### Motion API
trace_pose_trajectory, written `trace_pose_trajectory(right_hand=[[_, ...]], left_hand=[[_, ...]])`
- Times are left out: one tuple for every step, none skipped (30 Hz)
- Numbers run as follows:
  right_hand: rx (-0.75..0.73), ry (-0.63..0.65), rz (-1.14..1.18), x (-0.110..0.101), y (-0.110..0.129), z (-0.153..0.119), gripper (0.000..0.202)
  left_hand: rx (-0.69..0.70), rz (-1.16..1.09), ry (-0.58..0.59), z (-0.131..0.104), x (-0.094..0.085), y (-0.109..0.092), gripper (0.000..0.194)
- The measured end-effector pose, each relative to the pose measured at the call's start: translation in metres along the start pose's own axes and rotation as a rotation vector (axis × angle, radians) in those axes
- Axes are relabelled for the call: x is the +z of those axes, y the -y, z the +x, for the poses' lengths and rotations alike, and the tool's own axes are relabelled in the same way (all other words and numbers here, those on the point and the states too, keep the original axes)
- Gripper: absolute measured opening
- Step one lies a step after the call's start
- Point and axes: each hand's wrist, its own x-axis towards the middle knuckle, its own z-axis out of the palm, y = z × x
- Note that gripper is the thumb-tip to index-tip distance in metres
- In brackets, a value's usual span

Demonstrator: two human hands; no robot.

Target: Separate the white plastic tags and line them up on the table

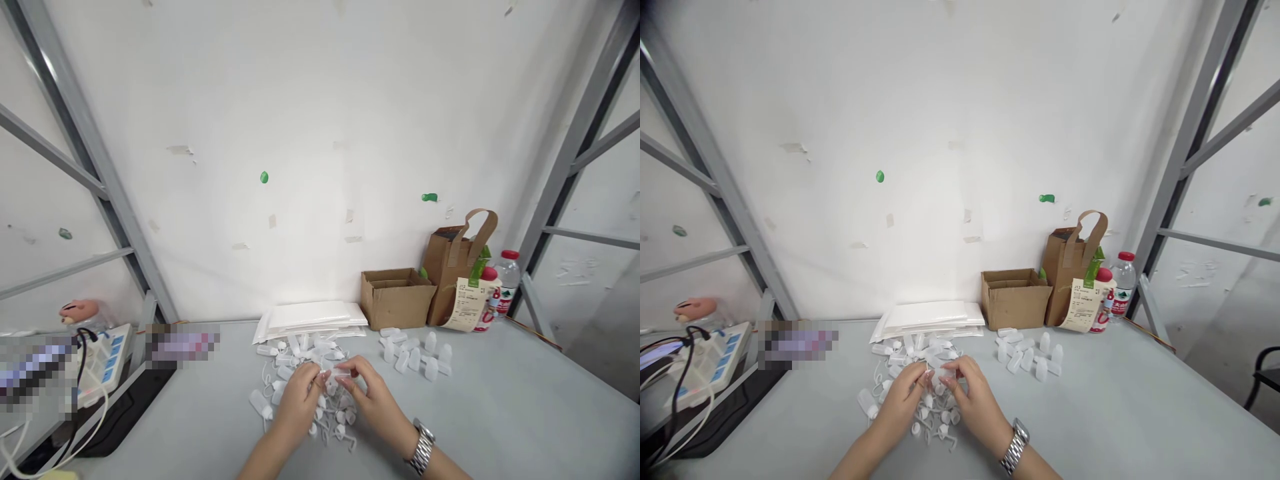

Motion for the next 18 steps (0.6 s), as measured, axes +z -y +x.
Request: trace_pose_trajectory(right_hand=[[-0.004,-0.001,-0.017,-0.0002,0.0004,-0.0003,0.022],[0.005,0.003,-0.027,-0.0001,0.0005,-0.0005,0.023],[0.018,0.010,-0.033,0.0002,0.0003,-0.0004,0.026],[0.027,0.016,-0.038,0.0004,0.0001,-0.0003,0.027],[0.024,0.018,-0.044,0.0006,-0.0001,-0.0001,0.027],[0.009,0.015,-0.055,0.0006,-0.0001,0.0000,0.025],[-0.018,0.009,-0.071,0.0004,0.0003,0.0001,0.022],[-0.051,0.001,-0.090,0.0000,0.0009,0.0001,0.019],[-0.082,-0.006,-0.110,-0.0006,0.0017,0.0001,0.018],[-0.104,-0.007,-0.129,-0.0011,0.0025,0.0001,0.017],[-0.117,-0.001,-0.147,-0.0016,0.0032,0.0001,0.018],[-0.118,0.011,-0.161,-0.0021,0.0037,0.0000,0.020],[-0.113,0.028,-0.175,-0.0026,0.0040,0.0000,0.022],[-0.108,0.051,-0.190,-0.0030,0.0041,-0.0002,0.024],[-0.107,0.076,-0.208,-0.0034,0.0042,-0.0004,0.024],[-0.112,0.099,-0.230,-0.0037,0.0042,-0.0008,0.024],[-0.124,0.115,-0.255,-0.0040,0.0043,-0.0013,0.023],[-0.142,0.122,-0.282,-0.0042,0.0044,-0.0020,0.021]], left_hand=[[0.002,-0.002,0.000,0.0005,-0.0002,0.0000,0.037],[0.004,-0.001,0.003,0.0008,-0.0005,-0.0004,0.036],[0.006,0.000,0.007,0.0010,-0.0009,-0.0010,0.035],[0.008,0.000,0.014,0.0010,-0.0013,-0.0019,0.034],[0.008,-0.002,0.022,0.0008,-0.0017,-0.0029,0.034],[0.003,-0.008,0.031,0.0006,-0.0021,-0.0038,0.035],[-0.005,-0.017,0.041,0.0003,-0.0023,-0.0045,0.037],[-0.017,-0.028,0.051,-0.0001,-0.0024,-0.0050,0.039],[-0.030,-0.041,0.059,-0.0003,-0.0024,-0.0052,0.041],[-0.042,-0.052,0.062,-0.0006,-0.0022,-0.0050,0.043],[-0.047,-0.060,0.061,-0.0007,-0.0021,-0.0045,0.043],[-0.045,-0.063,0.057,-0.0008,-0.0020,-0.0039,0.043],[-0.038,-0.059,0.051,-0.0008,-0.0019,-0.0033,0.043],[-0.031,-0.049,0.046,-0.0007,-0.0020,-0.0027,0.043],[-0.026,-0.035,0.042,-0.0005,-0.0022,-0.0023,0.042],[-0.026,-0.020,0.041,-0.0003,-0.0024,-0.0021,0.042],[-0.031,-0.006,0.042,-0.0002,-0.0028,-0.0022,0.042],[-0.039,0.004,0.045,0.0000,-0.0031,-0.0025,0.042]])
